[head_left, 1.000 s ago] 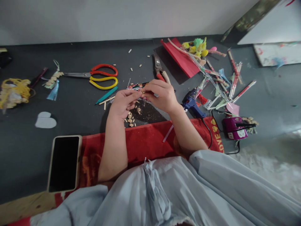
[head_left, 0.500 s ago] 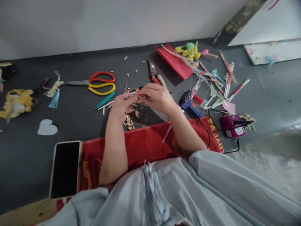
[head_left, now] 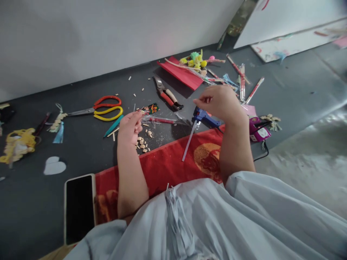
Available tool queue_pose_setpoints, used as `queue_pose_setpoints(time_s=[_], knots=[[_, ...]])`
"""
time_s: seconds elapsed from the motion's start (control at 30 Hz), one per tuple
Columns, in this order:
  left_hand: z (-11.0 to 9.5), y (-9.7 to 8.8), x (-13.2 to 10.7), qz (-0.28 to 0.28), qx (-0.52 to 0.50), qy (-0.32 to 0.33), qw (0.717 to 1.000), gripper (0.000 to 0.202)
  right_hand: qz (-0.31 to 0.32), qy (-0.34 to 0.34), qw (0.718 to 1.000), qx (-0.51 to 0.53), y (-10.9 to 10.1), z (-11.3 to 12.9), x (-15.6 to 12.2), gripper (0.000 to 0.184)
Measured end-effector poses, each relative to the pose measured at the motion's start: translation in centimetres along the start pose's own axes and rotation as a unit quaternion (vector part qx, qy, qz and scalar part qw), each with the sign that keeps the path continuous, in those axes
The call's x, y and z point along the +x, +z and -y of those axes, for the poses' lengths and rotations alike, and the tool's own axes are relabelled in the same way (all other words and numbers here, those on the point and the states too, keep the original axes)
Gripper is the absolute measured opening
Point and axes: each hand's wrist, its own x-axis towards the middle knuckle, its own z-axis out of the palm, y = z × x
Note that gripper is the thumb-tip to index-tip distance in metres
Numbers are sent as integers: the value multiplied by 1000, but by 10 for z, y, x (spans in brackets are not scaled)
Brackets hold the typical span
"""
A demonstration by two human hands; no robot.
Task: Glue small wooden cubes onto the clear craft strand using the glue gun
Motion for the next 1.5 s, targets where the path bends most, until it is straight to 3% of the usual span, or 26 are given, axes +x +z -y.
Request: queue_pose_setpoints(time_s=[0.1,0.37,0.5,0.67,0.87,0.93,1.0,1.07,1.2,1.4,1.5], knots=[[-2,1,-2,4,2,-1,1000,14,37,92,993,-70,4,-20,-23,13],[-4,0,-2,11,-3,1,1000,18,67,195,967,-151,37,-38,-63,44],[-4,0,-2,11,-5,-1,1000,18,104,218,956,-167,43,-37,-61,46],[-6,2,-4,7,-2,-6,1000,15,82,198,964,-159,41,-35,-61,42],[-6,3,-5,8,8,-6,1000,15,-5,218,974,-54,24,-47,-68,36],[-6,2,-4,10,5,-7,1000,13,-37,233,971,46,21,-52,-69,29],[-5,1,-3,12,1,-9,1000,12,-62,244,945,208,21,-54,-69,25],[-4,0,-2,16,-8,-13,1000,13,-79,235,902,354,22,-49,-67,31],[-4,1,-4,30,-38,-25,999,15,-84,177,846,496,28,-26,-61,38],[-8,1,-8,59,-88,-65,992,14,-47,132,830,540,37,23,-43,30],[-9,1,-9,80,-109,-79,988,14,-30,115,804,582,48,45,-34,29]])
